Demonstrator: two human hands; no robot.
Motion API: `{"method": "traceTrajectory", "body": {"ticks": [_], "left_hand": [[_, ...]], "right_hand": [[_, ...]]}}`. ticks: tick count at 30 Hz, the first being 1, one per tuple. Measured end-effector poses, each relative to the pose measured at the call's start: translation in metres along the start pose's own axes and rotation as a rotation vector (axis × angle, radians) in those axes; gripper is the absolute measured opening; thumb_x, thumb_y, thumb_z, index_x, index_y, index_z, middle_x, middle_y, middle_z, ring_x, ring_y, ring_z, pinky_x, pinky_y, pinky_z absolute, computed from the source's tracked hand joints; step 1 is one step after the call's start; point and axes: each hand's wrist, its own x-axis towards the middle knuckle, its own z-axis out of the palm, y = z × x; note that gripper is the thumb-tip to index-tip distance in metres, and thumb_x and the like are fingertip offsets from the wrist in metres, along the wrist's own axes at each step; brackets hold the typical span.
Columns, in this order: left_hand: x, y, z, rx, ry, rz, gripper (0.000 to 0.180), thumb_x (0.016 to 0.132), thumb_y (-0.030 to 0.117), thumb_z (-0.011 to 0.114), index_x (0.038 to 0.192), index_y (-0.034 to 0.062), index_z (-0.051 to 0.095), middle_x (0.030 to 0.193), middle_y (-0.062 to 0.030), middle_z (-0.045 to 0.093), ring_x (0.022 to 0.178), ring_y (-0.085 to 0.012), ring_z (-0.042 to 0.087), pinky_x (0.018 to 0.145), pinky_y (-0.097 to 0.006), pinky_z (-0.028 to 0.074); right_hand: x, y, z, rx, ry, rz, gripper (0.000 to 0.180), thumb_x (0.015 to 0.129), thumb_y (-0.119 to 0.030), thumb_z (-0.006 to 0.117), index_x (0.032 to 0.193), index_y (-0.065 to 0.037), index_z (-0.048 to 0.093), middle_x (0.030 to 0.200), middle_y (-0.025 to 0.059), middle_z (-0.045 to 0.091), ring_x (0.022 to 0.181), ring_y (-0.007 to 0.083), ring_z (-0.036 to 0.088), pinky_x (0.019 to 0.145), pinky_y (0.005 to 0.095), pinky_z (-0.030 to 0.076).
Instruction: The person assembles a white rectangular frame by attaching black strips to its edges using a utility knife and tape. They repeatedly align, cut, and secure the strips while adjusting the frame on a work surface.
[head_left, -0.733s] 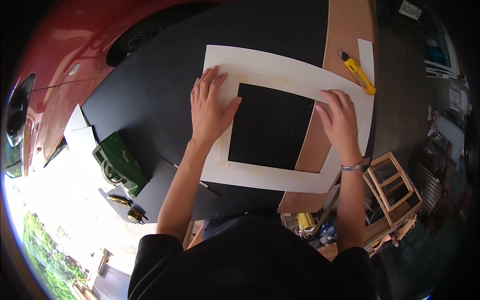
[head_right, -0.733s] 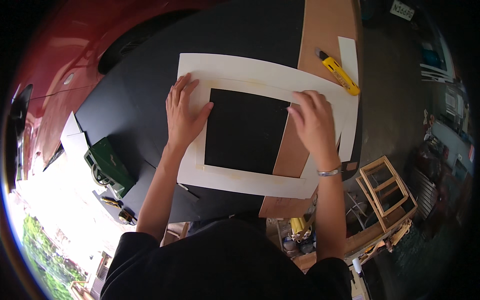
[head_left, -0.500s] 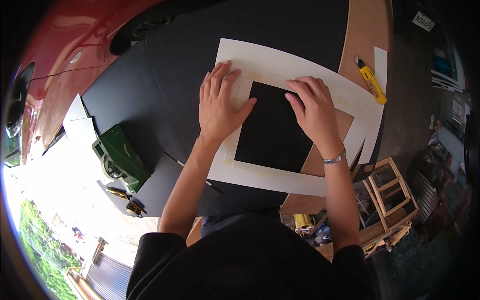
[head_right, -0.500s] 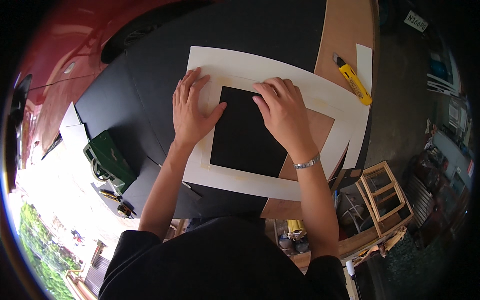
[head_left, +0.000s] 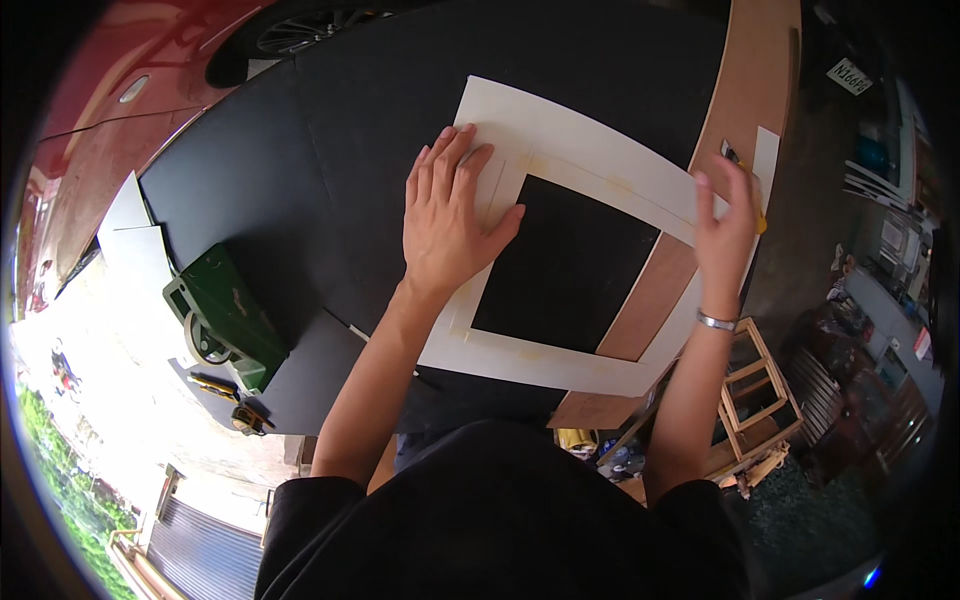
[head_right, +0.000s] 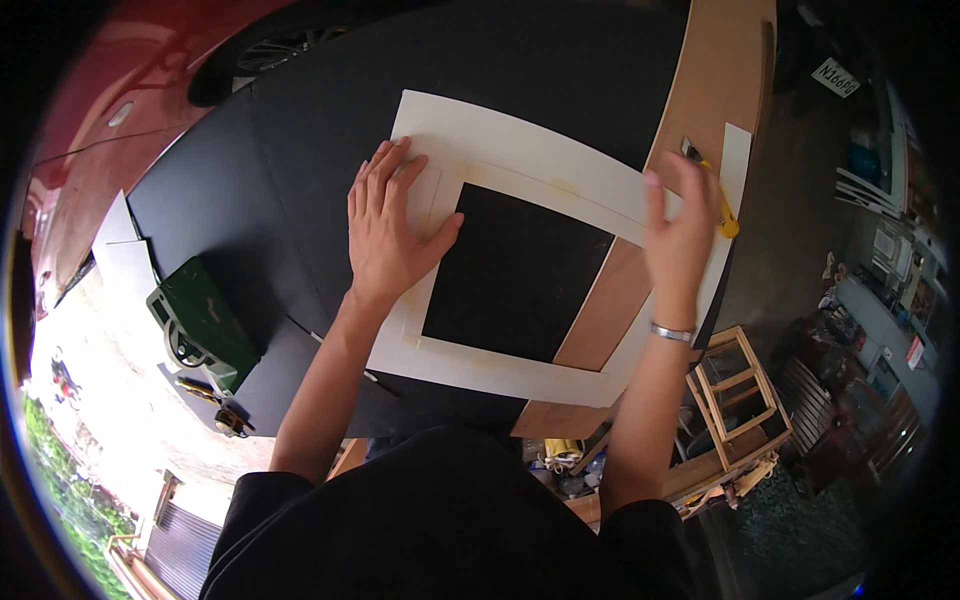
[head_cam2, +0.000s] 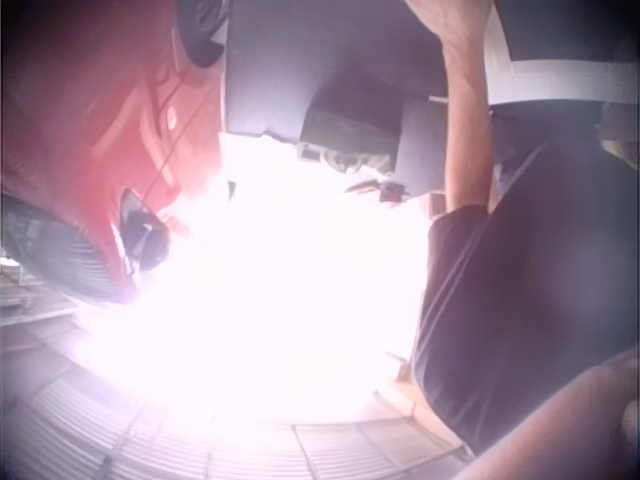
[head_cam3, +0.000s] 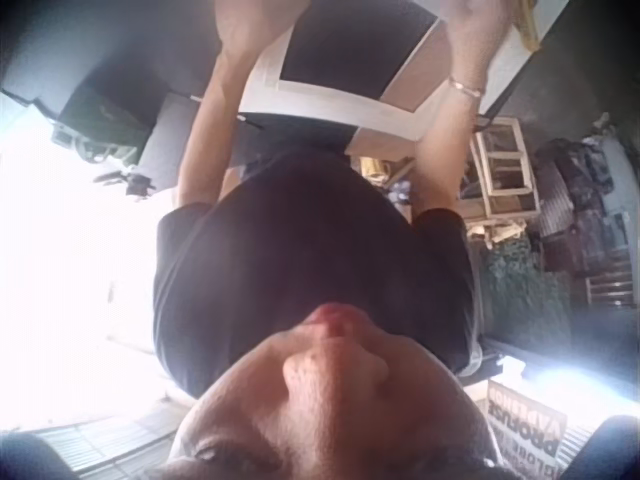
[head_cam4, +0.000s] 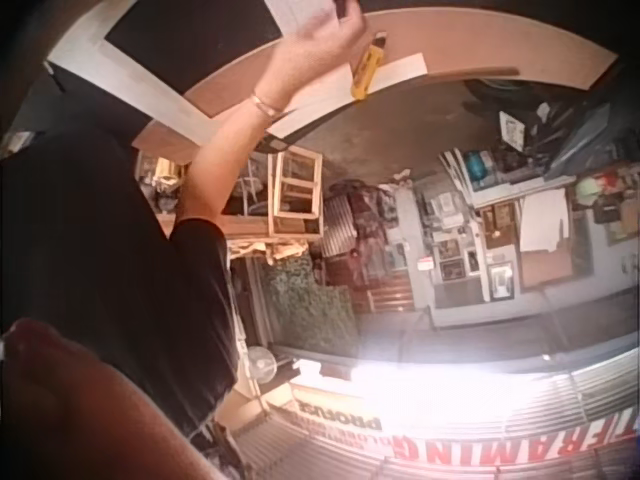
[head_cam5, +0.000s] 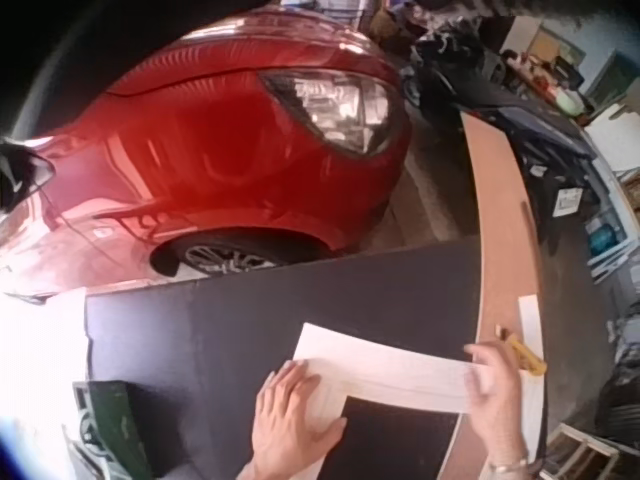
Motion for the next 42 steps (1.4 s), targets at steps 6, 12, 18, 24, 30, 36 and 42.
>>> {"method": "traceTrajectory", "body": {"ticks": [6, 12, 18, 24, 30, 36, 42], "left_hand": [[0.003, 0.0, 0.001, 0.001, 0.005, 0.026, 0.072, 0.073, 0.026, 0.085, 0.135, 0.0102, 0.052, 0.149, -0.0117, 0.046, 0.145, -0.032, 0.037, 0.121, -0.049, 0.028], [0.002, 0.003, 0.003, 0.008, 0.018, 0.018, 0.073, 0.071, 0.02, 0.085, 0.136, 0.0114, 0.053, 0.153, -0.0114, 0.044, 0.145, -0.0339, 0.037, 0.118, -0.049, 0.031], [0.004, 0.012, -0.001, 0.044, 0.038, -0.027, 0.075, 0.073, 0.021, 0.086, 0.139, 0.012, 0.051, 0.154, -0.013, 0.042, 0.144, -0.0373, 0.036, 0.116, -0.049, 0.034], [-0.021, 0.032, -0.018, -0.047, 0.192, -0.208, 0.055, 0.086, 0.017, 0.079, 0.134, 0.0066, 0.055, 0.147, -0.0177, 0.049, 0.133, -0.0354, 0.048, 0.107, -0.047, 0.042], [-0.206, 0.16, -0.038, -1.067, -0.025, -1.231, 0.048, 0.096, 0.011, 0.065, 0.136, 0.0028, 0.041, 0.132, -0.0116, 0.051, 0.122, -0.0185, 0.05, 0.101, -0.035, 0.04], [-0.232, 0.167, 0.015, -1.333, 0.072, -1.724, 0.039, 0.099, 0.013, 0.061, 0.134, 0.0044, 0.045, 0.128, -0.0121, 0.058, 0.122, -0.0234, 0.057, 0.095, -0.04, 0.046], [-0.232, 0.163, 0.02, -1.147, 0.15, -1.477, 0.036, 0.1, 0.011, 0.06, 0.133, 0.0046, 0.047, 0.118, -0.0075, 0.061, 0.106, -0.0171, 0.06, 0.092, -0.034, 0.046]], "right_hand": [[-0.004, 0.065, -0.038, -0.349, -0.194, -0.131, 0.038, 0.096, -0.021, 0.068, 0.129, -0.005, 0.06, 0.126, 0.0161, 0.058, 0.119, 0.0362, 0.056, 0.103, 0.0447, 0.045], [0.016, 0.104, -0.046, -0.317, -0.211, -0.064, 0.04, 0.092, -0.016, 0.07, 0.129, -0.004, 0.057, 0.118, 0.0182, 0.06, 0.114, 0.0387, 0.057, 0.096, 0.0455, 0.049], [0.02, 0.104, -0.055, -0.161, -0.227, -0.035, 0.039, 0.089, -0.011, 0.067, 0.125, 0.0, 0.054, 0.115, 0.0201, 0.059, 0.104, 0.0409, 0.06, 0.09, 0.0438, 0.051], [-0.005, 0.077, -0.058, 0.019, -0.34, -0.093, 0.037, 0.089, -0.007, 0.067, 0.124, -0.001, 0.055, 0.12, 0.0164, 0.057, 0.109, 0.0395, 0.062, 0.088, 0.0433, 0.053], [0.004, 0.064, -0.047, -0.124, -0.415, -0.088, 0.034, 0.096, -0.027, 0.069, 0.12, -0.006, 0.057, 0.118, 0.0117, 0.06, 0.097, 0.0304, 0.07, 0.077, 0.0367, 0.06], [0.011, 0.072, -0.042, -0.129, -0.472, -0.064, 0.035, 0.098, -0.03, 0.067, 0.118, -0.004, 0.056, 0.119, 0.0133, 0.063, 0.098, 0.0329, 0.07, 0.08, 0.0389, 0.059], [0.008, 0.081, -0.083, -0.058, -0.4, -0.082, 0.031, 0.1, -0.028, 0.063, 0.111, 0.0, 0.059, 0.11, 0.018, 0.066, 0.096, 0.0389, 0.067, 0.08, 0.0418, 0.055]]}}
